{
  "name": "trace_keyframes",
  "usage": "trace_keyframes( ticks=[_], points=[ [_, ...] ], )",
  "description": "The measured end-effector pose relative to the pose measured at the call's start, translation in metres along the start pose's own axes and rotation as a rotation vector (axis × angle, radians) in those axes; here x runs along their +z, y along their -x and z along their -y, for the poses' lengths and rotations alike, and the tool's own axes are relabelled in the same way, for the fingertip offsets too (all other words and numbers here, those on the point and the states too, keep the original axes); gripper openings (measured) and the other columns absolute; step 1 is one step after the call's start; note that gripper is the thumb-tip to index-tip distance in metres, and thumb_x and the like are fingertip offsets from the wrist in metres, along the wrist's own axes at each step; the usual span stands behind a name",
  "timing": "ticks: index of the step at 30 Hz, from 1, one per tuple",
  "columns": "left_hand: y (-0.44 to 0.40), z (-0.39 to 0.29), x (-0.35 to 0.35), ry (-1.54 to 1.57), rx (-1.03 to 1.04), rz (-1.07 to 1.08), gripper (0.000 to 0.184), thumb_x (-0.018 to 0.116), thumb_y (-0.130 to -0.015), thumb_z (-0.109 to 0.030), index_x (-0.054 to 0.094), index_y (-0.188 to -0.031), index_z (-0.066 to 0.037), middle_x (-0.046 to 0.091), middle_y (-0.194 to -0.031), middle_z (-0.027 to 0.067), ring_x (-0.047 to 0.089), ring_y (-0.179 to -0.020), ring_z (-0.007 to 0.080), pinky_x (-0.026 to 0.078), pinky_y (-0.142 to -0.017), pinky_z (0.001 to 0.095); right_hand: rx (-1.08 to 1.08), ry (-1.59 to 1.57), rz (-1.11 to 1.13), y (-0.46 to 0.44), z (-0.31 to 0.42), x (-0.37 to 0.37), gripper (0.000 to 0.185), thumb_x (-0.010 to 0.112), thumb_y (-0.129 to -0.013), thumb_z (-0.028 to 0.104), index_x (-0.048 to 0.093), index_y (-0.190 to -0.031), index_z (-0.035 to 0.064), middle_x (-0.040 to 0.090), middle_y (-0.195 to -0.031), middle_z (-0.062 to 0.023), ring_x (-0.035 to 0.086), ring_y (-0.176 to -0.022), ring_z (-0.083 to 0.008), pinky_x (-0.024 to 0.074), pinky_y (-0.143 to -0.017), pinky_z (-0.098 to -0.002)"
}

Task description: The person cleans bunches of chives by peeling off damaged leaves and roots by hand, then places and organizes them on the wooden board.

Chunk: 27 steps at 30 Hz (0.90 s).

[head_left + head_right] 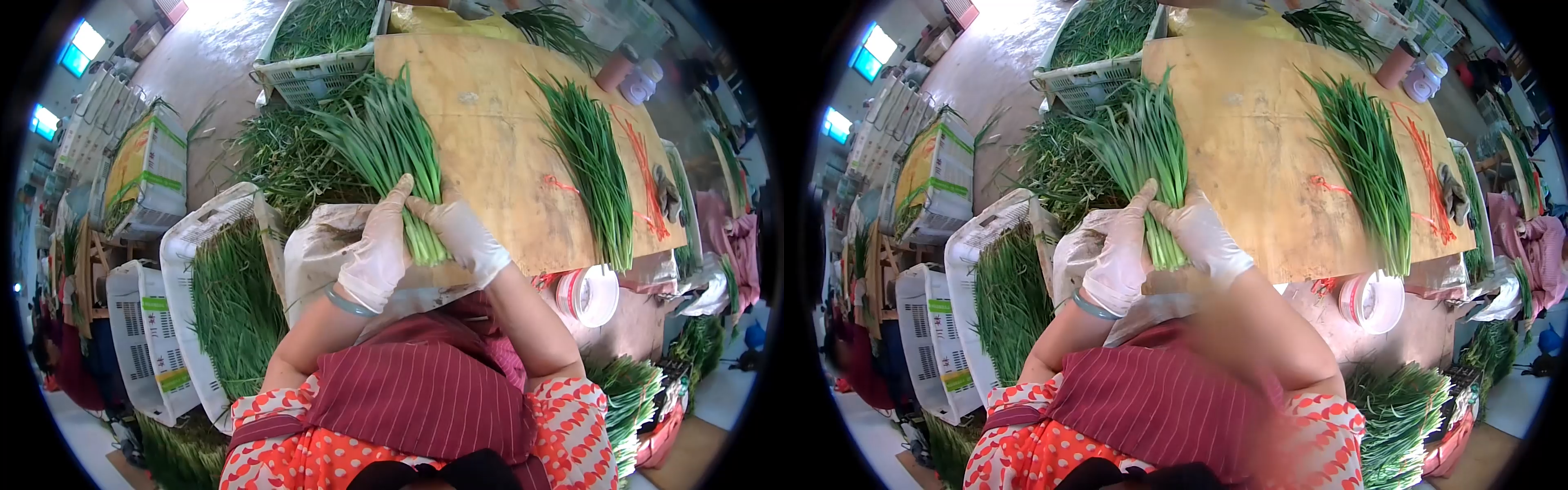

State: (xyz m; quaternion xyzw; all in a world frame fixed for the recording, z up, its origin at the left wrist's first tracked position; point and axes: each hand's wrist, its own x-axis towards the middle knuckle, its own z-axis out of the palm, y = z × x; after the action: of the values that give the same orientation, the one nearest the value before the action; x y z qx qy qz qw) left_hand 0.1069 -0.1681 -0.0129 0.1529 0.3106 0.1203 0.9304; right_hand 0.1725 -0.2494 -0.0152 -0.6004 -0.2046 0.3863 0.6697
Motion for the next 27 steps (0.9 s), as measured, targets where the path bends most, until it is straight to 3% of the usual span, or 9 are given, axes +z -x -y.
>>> trace_keyframes(
  ticks=[4,6,8,12,15,18,22,24,27],
  points=[
    [-0.003,0.015,0.0,-0.084,0.15,0.052,0.027,0.051,-0.091,-0.019,0.052,-0.114,-0.006,0.059,-0.105,0.0077,0.059,-0.089,0.0212,0.05,-0.077,0.0353,-0.18,0.128,-0.063,0.02,0.008,-0.004,0.066,0.065,-0.083,0.019,0.028,-0.134,-0.0021,0.052,-0.117,-0.0134,0.051,-0.106,-0.0182,0.0425,-0.088,-0.0275],
    [-0.012,0.027,-0.009,-0.105,0.181,0.061,0.031,0.051,-0.091,-0.023,0.05,-0.116,-0.005,0.059,-0.105,0.0117,0.06,-0.09,0.0239,0.05,-0.081,0.0392,-0.1,0.12,-0.06,0.022,-0.009,-0.017,0.076,0.07,-0.079,0.024,0.026,-0.135,-0.0021,0.049,-0.122,-0.0131,0.047,-0.111,-0.0179,0.0399,-0.092,-0.028],
    [-0.019,0.033,-0.02,-0.1,0.027,0.053,0.032,0.051,-0.09,-0.023,0.049,-0.116,-0.004,0.059,-0.104,0.0107,0.06,-0.089,0.024,0.05,-0.082,0.0379,-0.06,0.161,0.065,0.02,-0.025,-0.032,0.087,0.076,-0.072,0.027,0.024,-0.136,-0.0013,0.047,-0.125,-0.0125,0.045,-0.113,-0.0184,0.039,-0.093,-0.0294],
    [-0.007,0.046,-0.023,-0.123,-0.094,0.138,0.03,0.047,-0.093,-0.029,0.053,-0.111,-0.006,0.062,-0.099,0.0087,0.062,-0.084,0.0213,0.051,-0.075,0.0362,-0.004,0.013,0.054,0.042,-0.021,-0.035,0.095,0.082,-0.064,0.017,0.022,-0.136,0.0001,0.048,-0.122,-0.0106,0.047,-0.111,-0.0178,0.0397,-0.093,-0.0304],
    [-0.008,0.046,-0.02,-0.127,-0.081,0.095,0.034,0.054,-0.089,-0.023,0.049,-0.117,-0.005,0.058,-0.107,0.0095,0.058,-0.095,0.0224,0.048,-0.084,0.0364,0.12,-0.056,-0.007,0.05,0.001,-0.032,0.094,0.081,-0.064,0.013,0.022,-0.136,0.0005,0.049,-0.122,-0.0104,0.048,-0.109,-0.0172,0.0403,-0.092,-0.03],
    [-0.008,0.035,-0.021,-0.344,-0.112,0.318,0.037,0.057,-0.087,-0.024,0.049,-0.118,-0.005,0.057,-0.109,0.0088,0.054,-0.102,0.0206,0.045,-0.088,0.0354,0.136,0.081,0.032,0.05,0.0,-0.042,0.093,0.079,-0.064,0.01,0.021,-0.136,0.0005,0.049,-0.121,-0.0104,0.05,-0.108,-0.0171,0.0407,-0.092,-0.0296],
    [-0.016,0.011,-0.008,-0.413,-0.053,0.308,0.036,0.067,-0.08,-0.017,0.054,-0.111,-0.004,0.059,-0.107,0.0062,0.056,-0.096,0.0191,0.045,-0.084,0.034,0.004,0.091,0.053,0.056,-0.009,-0.043,0.089,0.076,-0.065,0.009,0.022,-0.136,0.0002,0.05,-0.121,-0.0108,0.049,-0.11,-0.0177,0.0404,-0.093,-0.0294],
    [-0.029,-0.004,0.002,-0.189,0.083,0.365,0.035,0.068,-0.078,-0.009,0.055,-0.108,-0.002,0.06,-0.104,0.0052,0.058,-0.093,0.0182,0.048,-0.082,0.0317,-0.301,0.199,0.061,0.054,-0.016,-0.043,0.088,0.075,-0.067,0.01,0.021,-0.136,0.0004,0.051,-0.12,-0.0117,0.05,-0.111,-0.018,0.0403,-0.093,-0.0294],
    [-0.018,-0.025,0.036,-0.296,0.316,0.489,0.034,0.068,-0.076,-0.003,0.054,-0.108,0.0,0.061,-0.101,0.0055,0.06,-0.089,0.0174,0.05,-0.079,0.0298,-0.252,0.383,-0.039,0.038,0.001,-0.041,0.092,0.081,-0.063,0.019,0.025,-0.134,0.0005,0.05,-0.122,-0.0129,0.048,-0.114,-0.0191,0.04,-0.094,-0.0296]
  ],
)
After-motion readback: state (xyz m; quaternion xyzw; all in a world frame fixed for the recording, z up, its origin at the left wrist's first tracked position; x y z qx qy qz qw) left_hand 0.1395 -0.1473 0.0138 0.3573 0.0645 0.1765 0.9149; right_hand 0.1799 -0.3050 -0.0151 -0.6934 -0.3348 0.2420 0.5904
